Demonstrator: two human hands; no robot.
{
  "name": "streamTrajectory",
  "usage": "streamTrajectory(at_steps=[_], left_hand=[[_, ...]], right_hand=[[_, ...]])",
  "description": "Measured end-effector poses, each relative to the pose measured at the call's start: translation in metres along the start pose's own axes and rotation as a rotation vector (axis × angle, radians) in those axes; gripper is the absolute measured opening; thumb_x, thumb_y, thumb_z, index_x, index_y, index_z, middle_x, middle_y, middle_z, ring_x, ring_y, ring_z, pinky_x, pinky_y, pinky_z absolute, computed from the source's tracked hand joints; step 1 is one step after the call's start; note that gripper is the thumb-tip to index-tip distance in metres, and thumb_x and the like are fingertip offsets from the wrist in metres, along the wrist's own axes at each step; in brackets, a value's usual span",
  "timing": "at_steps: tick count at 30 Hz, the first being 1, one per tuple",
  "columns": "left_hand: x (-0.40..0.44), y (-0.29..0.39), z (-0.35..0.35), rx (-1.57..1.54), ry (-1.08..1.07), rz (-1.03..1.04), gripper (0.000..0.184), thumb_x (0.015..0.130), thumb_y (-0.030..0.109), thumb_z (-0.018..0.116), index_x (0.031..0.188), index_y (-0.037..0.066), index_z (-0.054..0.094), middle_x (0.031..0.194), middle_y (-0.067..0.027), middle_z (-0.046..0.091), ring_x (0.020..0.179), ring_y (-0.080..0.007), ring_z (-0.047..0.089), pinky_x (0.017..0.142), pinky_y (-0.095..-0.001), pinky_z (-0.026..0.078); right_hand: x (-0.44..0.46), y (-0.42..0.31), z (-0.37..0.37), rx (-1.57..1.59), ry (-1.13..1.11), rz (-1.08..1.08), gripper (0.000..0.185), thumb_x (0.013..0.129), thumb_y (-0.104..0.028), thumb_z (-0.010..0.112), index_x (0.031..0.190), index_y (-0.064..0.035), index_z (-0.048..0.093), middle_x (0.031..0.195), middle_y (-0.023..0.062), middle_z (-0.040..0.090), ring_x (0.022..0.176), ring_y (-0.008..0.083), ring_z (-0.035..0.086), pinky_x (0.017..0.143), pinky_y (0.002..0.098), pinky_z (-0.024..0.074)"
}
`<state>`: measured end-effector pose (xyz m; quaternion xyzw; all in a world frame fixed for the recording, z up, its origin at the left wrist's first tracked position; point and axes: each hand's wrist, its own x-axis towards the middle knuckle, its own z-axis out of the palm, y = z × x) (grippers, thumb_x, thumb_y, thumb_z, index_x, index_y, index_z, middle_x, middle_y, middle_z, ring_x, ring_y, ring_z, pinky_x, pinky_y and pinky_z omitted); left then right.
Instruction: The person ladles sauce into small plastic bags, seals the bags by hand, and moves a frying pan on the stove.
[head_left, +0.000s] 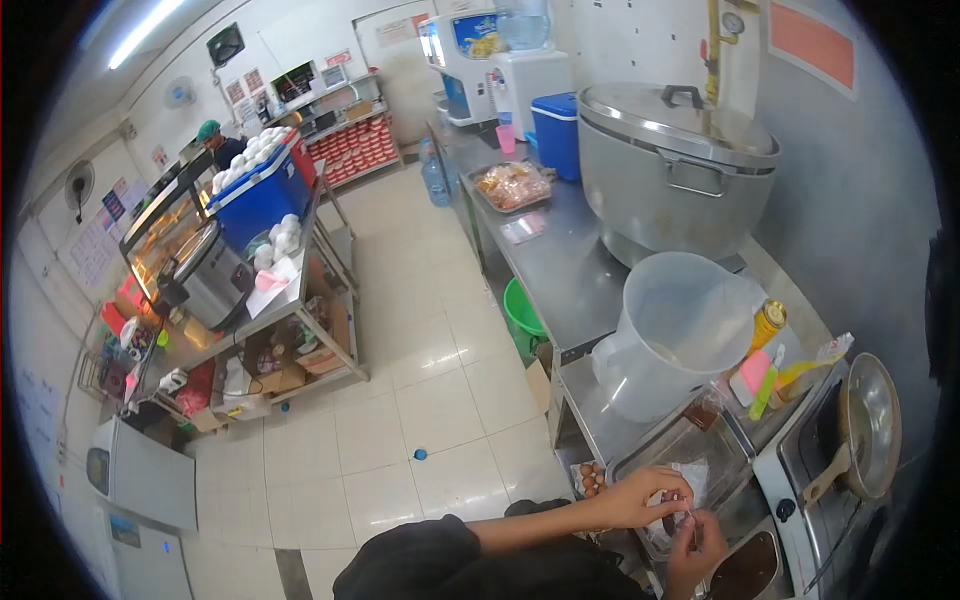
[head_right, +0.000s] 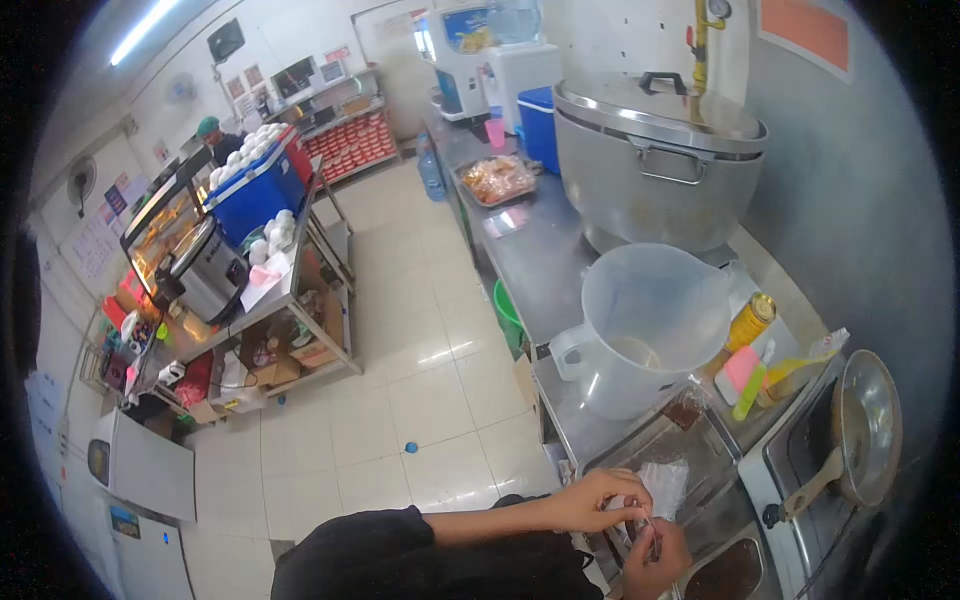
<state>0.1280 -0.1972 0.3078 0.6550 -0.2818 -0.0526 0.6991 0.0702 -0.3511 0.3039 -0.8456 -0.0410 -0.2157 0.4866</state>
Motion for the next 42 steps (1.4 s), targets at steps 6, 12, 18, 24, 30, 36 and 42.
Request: streamTrajectory(at_steps=[6, 12, 18, 24, 30, 36, 42], left_hand=[[-0.004, 0.011, -0.009, 0.257, 0.013, 0.159, 0.009, 0.081, 0.007, 0.059, 0.089, 0.003, 0.058, 0.085, -0.0082, 0.059, 0.082, -0.0255, 0.051, 0.069, -0.0341, 0.043], [0.002, 0.011, -0.017, 0.262, 0.063, 0.211, 0.009, 0.076, 0.008, 0.062, 0.084, 0.003, 0.062, 0.079, -0.0094, 0.060, 0.079, -0.0257, 0.054, 0.071, -0.0345, 0.044], [0.012, 0.005, -0.038, 0.275, 0.206, 0.047, 0.007, 0.071, 0.006, 0.068, 0.078, 0.005, 0.070, 0.068, -0.0062, 0.066, 0.064, -0.0189, 0.060, 0.062, -0.0299, 0.045], [0.032, -0.025, -0.037, 0.212, -0.030, -0.188, 0.009, 0.073, 0.007, 0.068, 0.082, 0.005, 0.070, 0.072, -0.0066, 0.066, 0.061, -0.0128, 0.055, 0.058, -0.0249, 0.043], [0.046, -0.053, -0.024, 0.334, 0.173, -0.170, 0.028, 0.075, 0.008, 0.067, 0.102, 0.004, 0.062, 0.093, -0.0100, 0.063, 0.074, -0.0165, 0.055, 0.063, -0.0260, 0.042], [0.016, -0.080, -0.022, 0.391, 0.196, -0.129, 0.042, 0.076, 0.005, 0.063, 0.116, 0.003, 0.050, 0.108, -0.0128, 0.053, 0.086, -0.0219, 0.054, 0.073, -0.0302, 0.043], [0.005, -0.092, -0.022, 0.322, 0.122, -0.211, 0.038, 0.077, 0.003, 0.060, 0.114, 0.003, 0.052, 0.107, -0.0128, 0.053, 0.086, -0.0223, 0.054, 0.076, -0.0312, 0.043]], right_hand=[[0.022, -0.012, 0.003, -0.079, -0.064, -0.174, 0.005, 0.071, -0.003, 0.056, 0.073, 0.0012, 0.054, 0.061, 0.0085, 0.052, 0.050, 0.0141, 0.048, 0.046, 0.0276, 0.0362], [0.026, -0.021, 0.010, -0.098, -0.058, -0.140, 0.009, 0.061, 0.001, 0.059, 0.069, -0.0022, 0.055, 0.062, 0.0100, 0.053, 0.055, 0.0266, 0.052, 0.050, 0.0328, 0.0398], [0.003, 0.008, -0.022, -0.110, 0.004, 0.129, 0.009, 0.064, -0.001, 0.061, 0.069, -0.0036, 0.055, 0.064, 0.0064, 0.053, 0.055, 0.0185, 0.051, 0.050, 0.0300, 0.0393], [0.022, 0.023, 0.008, 0.280, 0.093, 0.177, 0.022, 0.080, -0.015, 0.062, 0.096, -0.0008, 0.060, 0.093, 0.0093, 0.062, 0.083, 0.0156, 0.060, 0.077, 0.0300, 0.0454], [0.069, 0.102, 0.042, 0.358, -0.152, 0.395, 0.019, 0.091, -0.013, 0.046, 0.095, 0.0013, 0.058, 0.081, 0.0093, 0.065, 0.074, 0.0158, 0.062, 0.069, 0.0274, 0.0483], [0.134, 0.210, 0.099, 0.469, 0.040, 0.561, 0.022, 0.092, -0.016, 0.045, 0.091, 0.0012, 0.058, 0.082, 0.0088, 0.064, 0.072, 0.0171, 0.062, 0.065, 0.0275, 0.0471], [0.099, 0.158, 0.076, -0.247, 0.340, 0.301, 0.013, 0.080, -0.013, 0.058, 0.090, -0.0046, 0.060, 0.097, 0.0123, 0.060, 0.090, 0.0277, 0.058, 0.075, 0.0373, 0.0459]])
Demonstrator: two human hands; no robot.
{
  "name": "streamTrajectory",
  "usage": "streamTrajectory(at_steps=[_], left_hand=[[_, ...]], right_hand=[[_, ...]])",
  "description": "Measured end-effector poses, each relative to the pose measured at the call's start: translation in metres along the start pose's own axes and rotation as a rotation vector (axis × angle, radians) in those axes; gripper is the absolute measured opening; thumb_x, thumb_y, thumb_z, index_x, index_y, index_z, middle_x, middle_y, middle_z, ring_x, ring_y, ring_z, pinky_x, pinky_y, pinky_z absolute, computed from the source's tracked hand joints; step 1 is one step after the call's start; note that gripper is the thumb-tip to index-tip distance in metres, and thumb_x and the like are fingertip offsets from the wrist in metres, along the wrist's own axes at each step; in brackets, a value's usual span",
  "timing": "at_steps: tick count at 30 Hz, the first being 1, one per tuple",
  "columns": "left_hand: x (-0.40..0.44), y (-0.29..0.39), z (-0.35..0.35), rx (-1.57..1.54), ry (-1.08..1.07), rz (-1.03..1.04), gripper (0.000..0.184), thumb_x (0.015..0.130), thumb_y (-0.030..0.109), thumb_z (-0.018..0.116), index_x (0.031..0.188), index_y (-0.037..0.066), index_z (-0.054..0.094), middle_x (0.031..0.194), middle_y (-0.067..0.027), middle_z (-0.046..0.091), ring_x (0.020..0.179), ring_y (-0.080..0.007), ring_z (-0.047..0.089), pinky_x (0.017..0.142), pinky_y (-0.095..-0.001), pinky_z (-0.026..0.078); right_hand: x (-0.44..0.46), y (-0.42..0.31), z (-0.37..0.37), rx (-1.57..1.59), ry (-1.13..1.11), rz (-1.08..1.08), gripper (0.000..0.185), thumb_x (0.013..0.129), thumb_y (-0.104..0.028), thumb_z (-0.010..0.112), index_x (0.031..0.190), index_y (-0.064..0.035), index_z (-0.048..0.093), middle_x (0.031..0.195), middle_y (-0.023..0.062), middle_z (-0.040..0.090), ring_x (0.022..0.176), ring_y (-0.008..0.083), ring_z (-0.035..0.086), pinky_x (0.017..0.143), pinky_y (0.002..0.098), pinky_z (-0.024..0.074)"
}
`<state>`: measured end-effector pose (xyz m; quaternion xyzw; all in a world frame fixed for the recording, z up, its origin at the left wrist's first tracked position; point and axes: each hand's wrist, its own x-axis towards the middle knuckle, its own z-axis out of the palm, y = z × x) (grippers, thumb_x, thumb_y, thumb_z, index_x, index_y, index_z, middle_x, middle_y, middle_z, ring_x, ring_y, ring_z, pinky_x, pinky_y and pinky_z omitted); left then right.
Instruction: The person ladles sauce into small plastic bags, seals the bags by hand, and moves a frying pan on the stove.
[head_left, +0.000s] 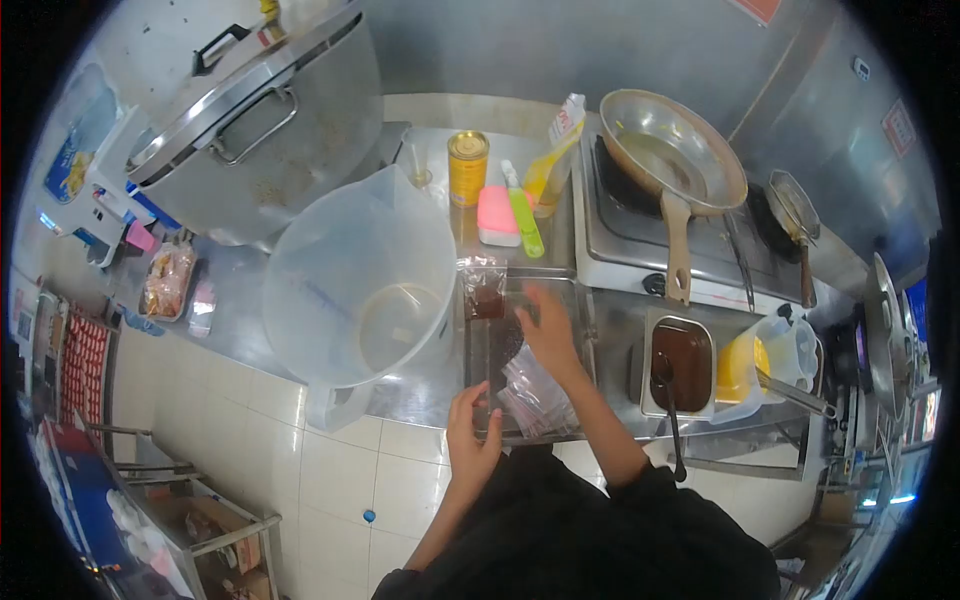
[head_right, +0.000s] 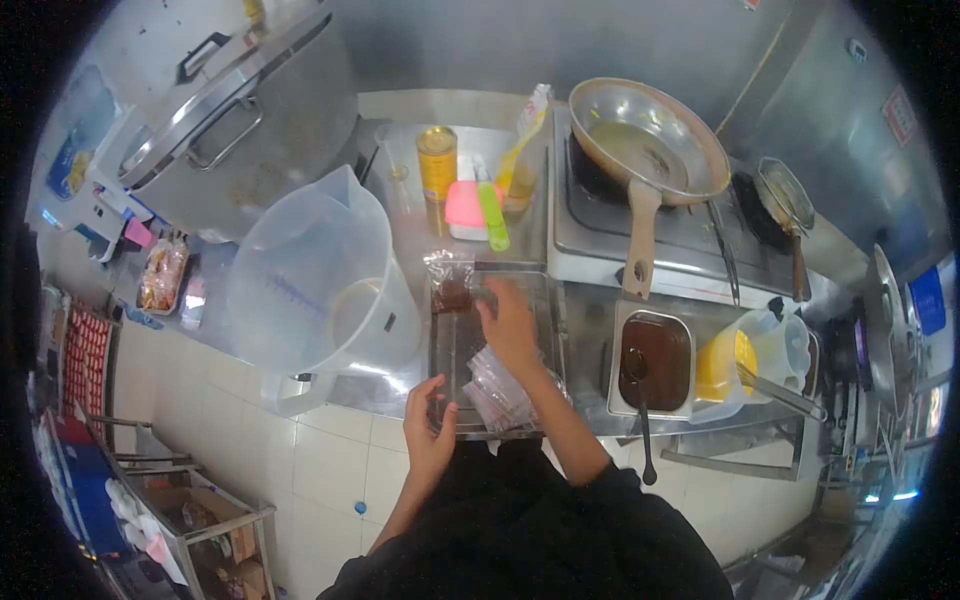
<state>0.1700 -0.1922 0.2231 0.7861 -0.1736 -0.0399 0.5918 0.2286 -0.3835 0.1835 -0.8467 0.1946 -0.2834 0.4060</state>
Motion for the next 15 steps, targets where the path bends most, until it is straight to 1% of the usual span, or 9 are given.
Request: streamTrajectory(at_steps=[1, 3, 6, 8, 10, 12, 13, 14, 15], left_hand=[[0.001, 0.000, -0.001, 0.001, 0.000, -0.026, 0.037, 0.077, 0.003, 0.060, 0.113, 0.004, 0.053, 0.106, -0.0128, 0.053, 0.086, -0.0225, 0.054, 0.076, -0.0312, 0.043], [0.003, -0.005, -0.001, -0.007, -0.010, -0.001, 0.035, 0.077, 0.002, 0.059, 0.111, 0.004, 0.054, 0.104, -0.0128, 0.054, 0.086, -0.0230, 0.054, 0.076, -0.0316, 0.043], [0.007, -0.010, -0.001, 0.001, -0.030, 0.044, 0.032, 0.077, 0.001, 0.057, 0.108, 0.004, 0.055, 0.101, -0.0130, 0.055, 0.086, -0.0241, 0.054, 0.077, -0.0321, 0.043], [0.009, -0.007, 0.000, 0.010, -0.054, 0.065, 0.030, 0.077, 0.000, 0.057, 0.107, 0.004, 0.056, 0.100, -0.0132, 0.055, 0.086, -0.0246, 0.054, 0.077, -0.0323, 0.043], [0.009, -0.001, 0.000, 0.017, -0.112, 0.014, 0.030, 0.077, 0.000, 0.056, 0.106, 0.004, 0.056, 0.101, -0.0138, 0.055, 0.090, -0.0258, 0.054, 0.081, -0.0322, 0.042], [0.007, -0.005, 0.002, 0.069, -0.104, 0.064, 0.029, 0.077, 0.000, 0.056, 0.106, 0.003, 0.056, 0.102, -0.0132, 0.056, 0.093, -0.0252, 0.054, 0.082, -0.0319, 0.041], [0.005, -0.007, 0.004, 0.113, -0.089, 0.111, 0.029, 0.077, 0.001, 0.056, 0.106, 0.003, 0.056, 0.103, -0.0126, 0.056, 0.097, -0.0247, 0.053, 0.084, -0.0315, 0.040], [0.003, -0.004, 0.007, 0.114, -0.095, 0.114, 0.029, 0.077, 0.001, 0.056, 0.106, 0.003, 0.056, 0.103, -0.0126, 0.056, 0.097, -0.0247, 0.053, 0.084, -0.0315, 0.040], [0.003, 0.000, 0.013, -0.040, -0.083, 0.039, 0.026, 0.078, 0.003, 0.057, 0.105, 0.002, 0.057, 0.104, -0.0112, 0.056, 0.100, -0.0230, 0.052, 0.086, -0.0310, 0.039]], right_hand=[[-0.018, -0.002, -0.024, -0.105, -0.132, -0.086, 0.015, 0.076, -0.013, 0.062, 0.090, -0.0070, 0.061, 0.100, 0.0108, 0.059, 0.095, 0.0295, 0.055, 0.078, 0.0393, 0.0442], [-0.062, 0.009, -0.055, -0.280, -0.409, -0.152, 0.016, 0.070, -0.014, 0.064, 0.086, -0.0095, 0.063, 0.093, 0.0076, 0.059, 0.092, 0.0275, 0.055, 0.080, 0.0399, 0.0426], [-0.096, 0.002, -0.067, -0.324, -0.373, -0.094, 0.011, 0.072, -0.013, 0.063, 0.082, -0.0107, 0.064, 0.090, 0.0052, 0.060, 0.090, 0.0253, 0.055, 0.078, 0.0391, 0.0414], [-0.097, 0.013, -0.066, -0.359, -0.375, -0.076, 0.009, 0.072, -0.012, 0.062, 0.081, -0.0096, 0.064, 0.089, 0.0064, 0.061, 0.089, 0.0255, 0.056, 0.077, 0.0385, 0.0417], [-0.092, 0.011, -0.070, -0.390, -0.373, -0.064, 0.008, 0.073, -0.011, 0.061, 0.080, -0.0085, 0.064, 0.087, 0.0075, 0.062, 0.087, 0.0257, 0.056, 0.076, 0.0378, 0.0421], [-0.089, 0.002, -0.077, -0.347, -0.252, -0.170, 0.011, 0.073, -0.011, 0.061, 0.084, -0.0095, 0.065, 0.086, 0.0055, 0.062, 0.085, 0.0256, 0.054, 0.073, 0.0392, 0.0394], [-0.089, -0.001, -0.079, -0.346, -0.247, -0.164, 0.011, 0.073, -0.011, 0.061, 0.084, -0.0095, 0.065, 0.086, 0.0055, 0.062, 0.085, 0.0256, 0.054, 0.073, 0.0392, 0.0394], [-0.088, -0.004, -0.080, -0.267, -0.136, -0.136, 0.011, 0.076, -0.011, 0.060, 0.085, -0.0085, 0.065, 0.085, 0.0046, 0.062, 0.083, 0.0229, 0.055, 0.073, 0.0365, 0.0401], [-0.089, -0.008, -0.082, -0.188, -0.025, -0.111, 0.010, 0.078, -0.011, 0.060, 0.086, -0.0074, 0.064, 0.084, 0.0038, 0.062, 0.082, 0.0202, 0.056, 0.072, 0.0338, 0.0407]])
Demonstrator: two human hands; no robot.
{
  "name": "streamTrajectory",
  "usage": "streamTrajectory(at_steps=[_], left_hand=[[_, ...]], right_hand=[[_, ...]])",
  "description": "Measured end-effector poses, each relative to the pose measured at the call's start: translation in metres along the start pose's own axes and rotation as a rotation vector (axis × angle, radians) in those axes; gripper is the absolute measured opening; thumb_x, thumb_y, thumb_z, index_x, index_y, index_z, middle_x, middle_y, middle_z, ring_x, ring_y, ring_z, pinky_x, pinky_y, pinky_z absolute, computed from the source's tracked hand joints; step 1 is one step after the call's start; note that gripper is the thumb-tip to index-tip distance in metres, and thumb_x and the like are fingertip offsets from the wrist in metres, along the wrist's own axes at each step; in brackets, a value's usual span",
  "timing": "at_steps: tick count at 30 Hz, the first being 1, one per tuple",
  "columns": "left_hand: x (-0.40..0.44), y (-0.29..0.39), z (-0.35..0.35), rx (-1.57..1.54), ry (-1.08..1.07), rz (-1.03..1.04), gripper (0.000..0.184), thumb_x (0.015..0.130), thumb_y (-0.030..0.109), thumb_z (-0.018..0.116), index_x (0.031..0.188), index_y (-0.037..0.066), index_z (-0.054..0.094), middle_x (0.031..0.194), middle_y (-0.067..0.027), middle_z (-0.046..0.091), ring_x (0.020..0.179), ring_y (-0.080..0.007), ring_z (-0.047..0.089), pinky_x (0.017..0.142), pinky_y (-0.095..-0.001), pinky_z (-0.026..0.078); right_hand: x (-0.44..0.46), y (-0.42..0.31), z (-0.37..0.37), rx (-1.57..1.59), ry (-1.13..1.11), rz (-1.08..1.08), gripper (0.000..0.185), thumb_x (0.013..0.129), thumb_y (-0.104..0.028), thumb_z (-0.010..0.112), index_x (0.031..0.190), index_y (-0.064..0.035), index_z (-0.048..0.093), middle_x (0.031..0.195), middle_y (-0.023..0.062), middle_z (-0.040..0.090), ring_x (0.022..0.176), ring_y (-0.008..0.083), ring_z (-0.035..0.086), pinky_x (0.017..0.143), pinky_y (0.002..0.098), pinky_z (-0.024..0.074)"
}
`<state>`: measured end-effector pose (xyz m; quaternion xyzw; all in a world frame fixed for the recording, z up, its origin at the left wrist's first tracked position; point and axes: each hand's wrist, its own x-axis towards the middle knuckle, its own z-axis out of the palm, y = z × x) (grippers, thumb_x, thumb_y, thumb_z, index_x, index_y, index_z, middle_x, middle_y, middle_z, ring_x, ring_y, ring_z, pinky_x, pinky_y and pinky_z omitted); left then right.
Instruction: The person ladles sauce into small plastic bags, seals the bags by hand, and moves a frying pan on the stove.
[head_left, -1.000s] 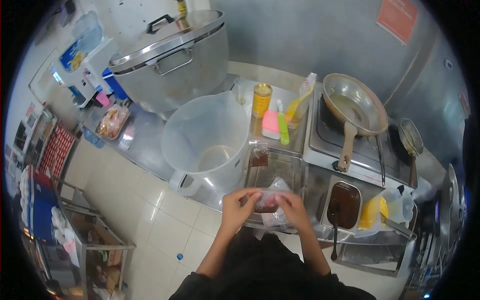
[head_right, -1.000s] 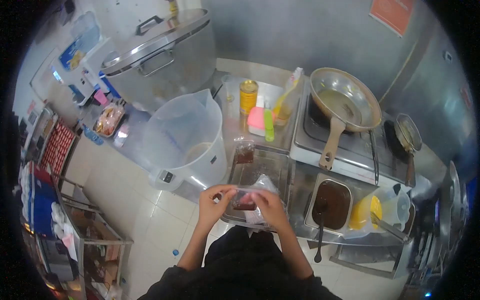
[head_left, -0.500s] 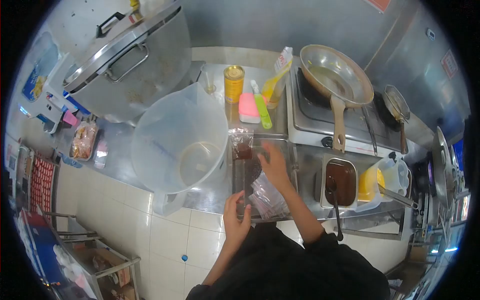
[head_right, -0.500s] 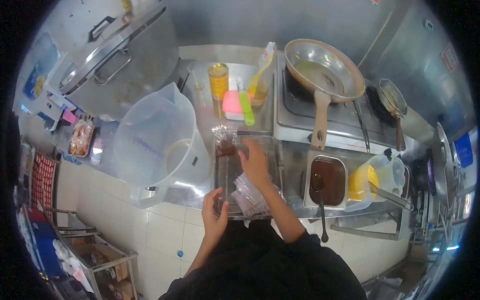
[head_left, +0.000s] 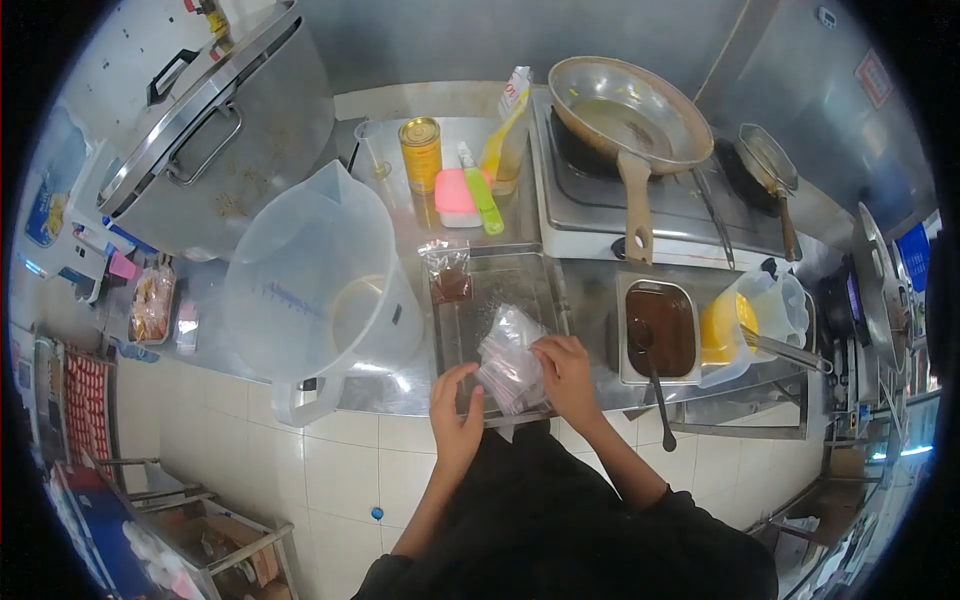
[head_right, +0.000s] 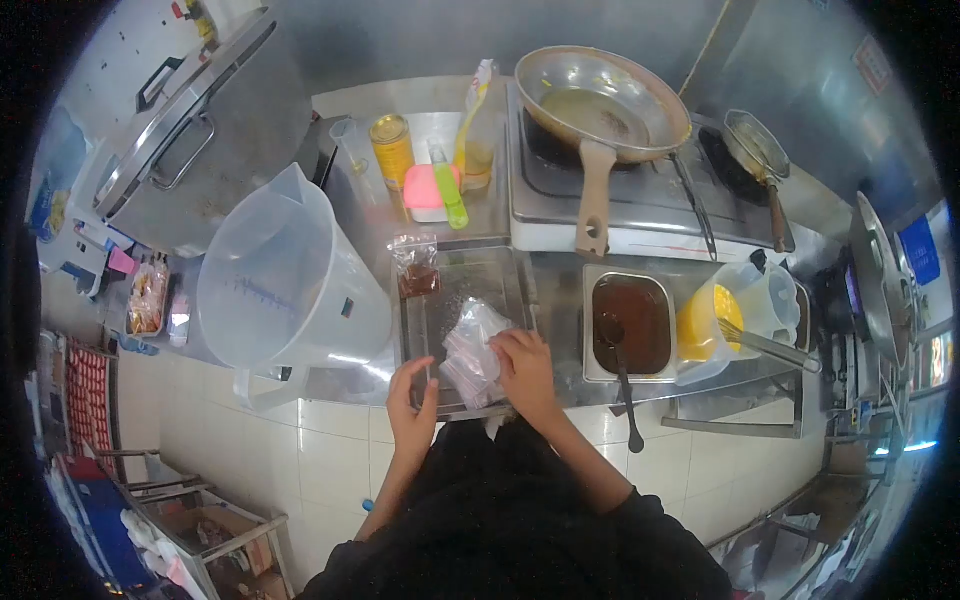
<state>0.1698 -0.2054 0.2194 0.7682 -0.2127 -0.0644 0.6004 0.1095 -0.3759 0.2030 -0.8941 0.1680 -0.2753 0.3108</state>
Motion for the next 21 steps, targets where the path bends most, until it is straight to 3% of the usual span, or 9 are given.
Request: streamTrajectory(at_steps=[1, 3, 4, 6, 10, 13, 18, 20, 21], left_hand=[[0.001, 0.004, 0.007, -0.157, 0.017, -0.068, 0.024, 0.080, 0.004, 0.058, 0.104, 0.002, 0.057, 0.104, -0.0098, 0.057, 0.103, -0.0213, 0.051, 0.087, -0.0305, 0.039], [0.007, 0.016, 0.022, -0.404, -0.047, -0.219, 0.022, 0.081, 0.006, 0.060, 0.103, 0.002, 0.058, 0.102, -0.0077, 0.058, 0.100, -0.0182, 0.052, 0.085, -0.0290, 0.039], [0.007, 0.019, 0.026, -0.651, -0.108, -0.374, 0.021, 0.082, 0.008, 0.061, 0.102, 0.003, 0.058, 0.100, -0.0056, 0.059, 0.097, -0.0150, 0.053, 0.084, -0.0274, 0.040], [0.009, 0.018, 0.033, -0.648, -0.145, -0.327, 0.016, 0.083, 0.010, 0.060, 0.097, 0.002, 0.059, 0.094, -0.0048, 0.060, 0.089, -0.0118, 0.053, 0.078, -0.0252, 0.041], [0.011, 0.030, 0.032, -0.410, -0.195, -0.214, 0.008, 0.084, 0.008, 0.061, 0.087, 0.002, 0.059, 0.078, 0.0001, 0.059, 0.072, -0.0049, 0.053, 0.066, -0.0194, 0.042], [0.010, 0.032, 0.025, -0.229, -0.246, -0.300, 0.007, 0.079, 0.003, 0.065, 0.085, 0.000, 0.062, 0.078, -0.0014, 0.061, 0.073, -0.0062, 0.055, 0.065, -0.0200, 0.043], [0.024, 0.034, 0.021, -0.360, -0.301, -0.223, 0.010, 0.077, 0.004, 0.067, 0.083, -0.002, 0.062, 0.077, -0.0036, 0.062, 0.071, -0.0085, 0.055, 0.066, -0.0204, 0.042], [0.031, 0.039, 0.023, 0.101, -0.243, 0.313, 0.014, 0.075, 0.008, 0.069, 0.080, -0.002, 0.060, 0.074, -0.0068, 0.061, 0.070, -0.0133, 0.057, 0.067, -0.0220, 0.043], [0.028, 0.044, 0.029, 0.101, -0.250, 0.315, 0.014, 0.075, 0.008, 0.069, 0.080, -0.002, 0.060, 0.074, -0.0068, 0.061, 0.070, -0.0133, 0.057, 0.067, -0.0220, 0.043]], right_hand=[[-0.001, -0.006, -0.004, -0.001, 0.005, 0.002, 0.010, 0.078, -0.011, 0.060, 0.086, -0.0074, 0.064, 0.084, 0.0038, 0.062, 0.082, 0.0202, 0.056, 0.072, 0.0338, 0.0407], [-0.007, -0.020, -0.014, 0.926, -0.202, 0.494, 0.015, 0.085, -0.015, 0.056, 0.091, -0.0034, 0.064, 0.086, 0.0050, 0.062, 0.082, 0.0165, 0.057, 0.071, 0.0285, 0.0429], [-0.010, -0.025, -0.017, 0.928, -0.197, 0.492, 0.015, 0.085, -0.015, 0.056, 0.091, -0.0034, 0.064, 0.086, 0.0050, 0.062, 0.082, 0.0165, 0.057, 0.071, 0.0285, 0.0429], [-0.016, -0.033, -0.025, 0.978, -0.348, 0.615, 0.019, 0.088, -0.018, 0.055, 0.094, -0.0017, 0.062, 0.085, 0.0020, 0.060, 0.083, 0.0100, 0.055, 0.071, 0.0252, 0.0425], [-0.018, -0.033, -0.052, 1.004, -0.145, 0.769, 0.018, 0.088, -0.016, 0.055, 0.095, -0.0011, 0.061, 0.083, 0.0031, 0.061, 0.077, 0.0090, 0.056, 0.070, 0.0256, 0.0445], [-0.018, -0.024, -0.063, 0.766, -0.361, 0.529, 0.017, 0.087, -0.014, 0.055, 0.093, 0.0012, 0.062, 0.081, 0.0039, 0.062, 0.075, 0.0101, 0.058, 0.069, 0.0254, 0.0454], [-0.020, -0.027, -0.085, 0.640, -0.419, 0.379, 0.017, 0.080, -0.011, 0.059, 0.089, 0.0014, 0.065, 0.080, 0.0092, 0.067, 0.073, 0.0143, 0.062, 0.071, 0.0275, 0.0479], [-0.020, -0.037, -0.099, 0.633, -0.510, 0.345, 0.017, 0.079, -0.012, 0.060, 0.089, 0.0013, 0.066, 0.080, 0.0103, 0.067, 0.073, 0.0156, 0.063, 0.071, 0.0280, 0.0483], [-0.019, -0.045, -0.105, 0.561, -0.453, 0.393, 0.016, 0.078, -0.012, 0.061, 0.086, 0.0008, 0.066, 0.078, 0.0114, 0.067, 0.071, 0.0172, 0.064, 0.069, 0.0282, 0.0487]])
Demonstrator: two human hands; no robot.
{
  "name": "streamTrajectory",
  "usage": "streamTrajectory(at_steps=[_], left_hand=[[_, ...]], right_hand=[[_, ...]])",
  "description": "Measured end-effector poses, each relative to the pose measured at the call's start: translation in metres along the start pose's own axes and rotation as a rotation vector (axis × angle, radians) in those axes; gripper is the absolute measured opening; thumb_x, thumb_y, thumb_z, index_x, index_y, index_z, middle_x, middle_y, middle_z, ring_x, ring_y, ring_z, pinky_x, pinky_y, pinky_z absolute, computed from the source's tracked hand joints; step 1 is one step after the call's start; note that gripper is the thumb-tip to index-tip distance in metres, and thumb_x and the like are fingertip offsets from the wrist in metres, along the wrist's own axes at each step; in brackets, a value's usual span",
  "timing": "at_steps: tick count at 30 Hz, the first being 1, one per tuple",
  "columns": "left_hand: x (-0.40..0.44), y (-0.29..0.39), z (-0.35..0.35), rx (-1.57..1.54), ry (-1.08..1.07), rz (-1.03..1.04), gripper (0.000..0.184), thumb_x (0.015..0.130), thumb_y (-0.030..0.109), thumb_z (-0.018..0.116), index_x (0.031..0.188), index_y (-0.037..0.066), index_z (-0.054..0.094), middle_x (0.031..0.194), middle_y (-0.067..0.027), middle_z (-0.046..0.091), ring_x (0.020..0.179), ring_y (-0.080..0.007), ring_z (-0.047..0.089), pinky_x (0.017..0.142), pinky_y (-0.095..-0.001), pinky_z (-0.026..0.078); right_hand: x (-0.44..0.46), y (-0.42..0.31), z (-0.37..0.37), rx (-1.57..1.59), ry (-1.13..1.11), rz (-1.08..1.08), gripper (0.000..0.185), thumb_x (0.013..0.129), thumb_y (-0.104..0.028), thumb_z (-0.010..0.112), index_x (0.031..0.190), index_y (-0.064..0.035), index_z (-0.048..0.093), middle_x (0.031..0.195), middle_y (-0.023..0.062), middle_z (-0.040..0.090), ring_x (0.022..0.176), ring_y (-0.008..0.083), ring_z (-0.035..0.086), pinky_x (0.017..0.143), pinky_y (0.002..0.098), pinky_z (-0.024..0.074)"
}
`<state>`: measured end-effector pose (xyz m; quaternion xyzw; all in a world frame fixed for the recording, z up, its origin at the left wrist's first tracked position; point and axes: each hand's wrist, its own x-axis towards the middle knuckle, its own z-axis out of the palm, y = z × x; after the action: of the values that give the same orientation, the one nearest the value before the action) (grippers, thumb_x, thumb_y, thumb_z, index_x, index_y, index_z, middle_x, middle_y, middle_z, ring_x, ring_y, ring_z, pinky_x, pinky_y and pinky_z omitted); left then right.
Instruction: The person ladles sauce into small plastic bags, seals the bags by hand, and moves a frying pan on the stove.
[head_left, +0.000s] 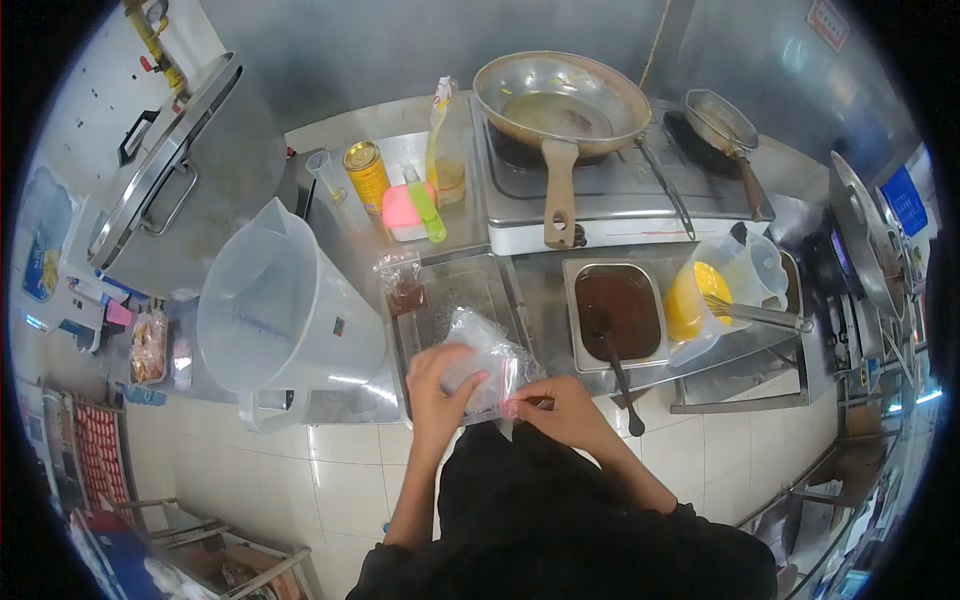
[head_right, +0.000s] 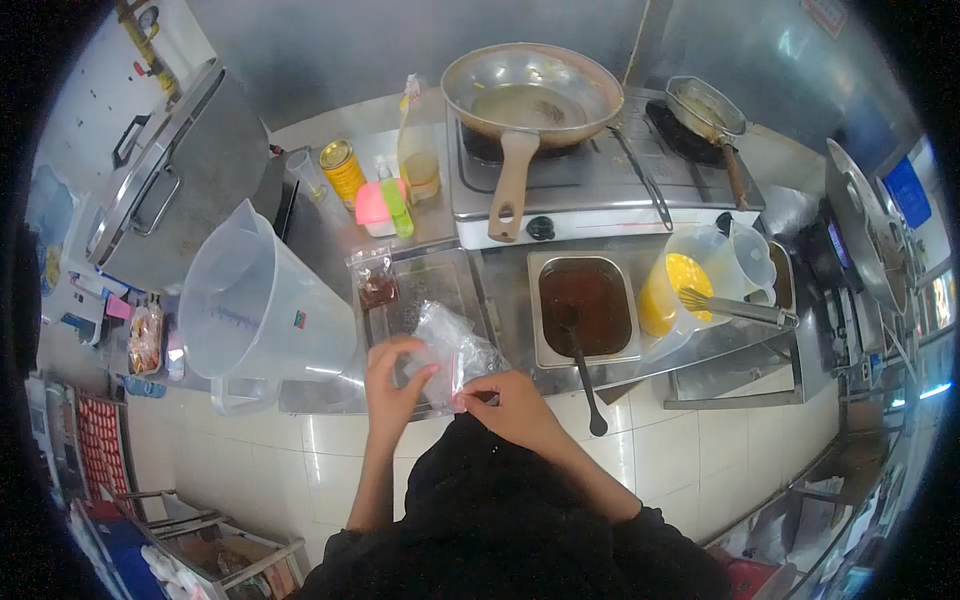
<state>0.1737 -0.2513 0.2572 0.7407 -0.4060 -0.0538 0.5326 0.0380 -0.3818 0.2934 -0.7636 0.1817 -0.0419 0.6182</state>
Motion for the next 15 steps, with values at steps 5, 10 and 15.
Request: streamTrajectory(at_steps=[5, 10, 15], left_hand=[[-0.013, 0.046, 0.022, -0.160, -0.075, -0.252, 0.025, 0.072, 0.016, 0.073, 0.070, 0.000, 0.053, 0.064, -0.0071, 0.056, 0.059, -0.0154, 0.056, 0.057, -0.0255, 0.044], [-0.008, 0.062, 0.023, -0.192, -0.321, -0.406, 0.014, 0.083, 0.012, 0.061, 0.077, 0.001, 0.055, 0.066, -0.0016, 0.056, 0.066, -0.0061, 0.053, 0.058, -0.0212, 0.041], [-0.006, 0.054, 0.022, -0.332, -0.485, -0.339, 0.020, 0.091, 0.013, 0.046, 0.080, -0.001, 0.055, 0.063, -0.0025, 0.055, 0.061, -0.0078, 0.052, 0.056, -0.0232, 0.041]], right_hand=[[-0.006, -0.004, -0.008, -0.188, 0.156, 0.007, 0.014, 0.074, -0.013, 0.065, 0.079, -0.0003, 0.066, 0.074, 0.0141, 0.066, 0.067, 0.0216, 0.065, 0.064, 0.0295, 0.0493], [-0.009, 0.015, -0.019, -0.048, 0.065, -0.016, 0.017, 0.071, -0.014, 0.069, 0.072, 0.0014, 0.062, 0.066, 0.0119, 0.063, 0.064, 0.0153, 0.063, 0.063, 0.0267, 0.0478], [-0.013, 0.022, -0.027, 0.327, -0.081, 0.003, 0.017, 0.071, -0.012, 0.068, 0.074, 0.0011, 0.059, 0.070, 0.0115, 0.062, 0.068, 0.0152, 0.061, 0.066, 0.0264, 0.0460]])
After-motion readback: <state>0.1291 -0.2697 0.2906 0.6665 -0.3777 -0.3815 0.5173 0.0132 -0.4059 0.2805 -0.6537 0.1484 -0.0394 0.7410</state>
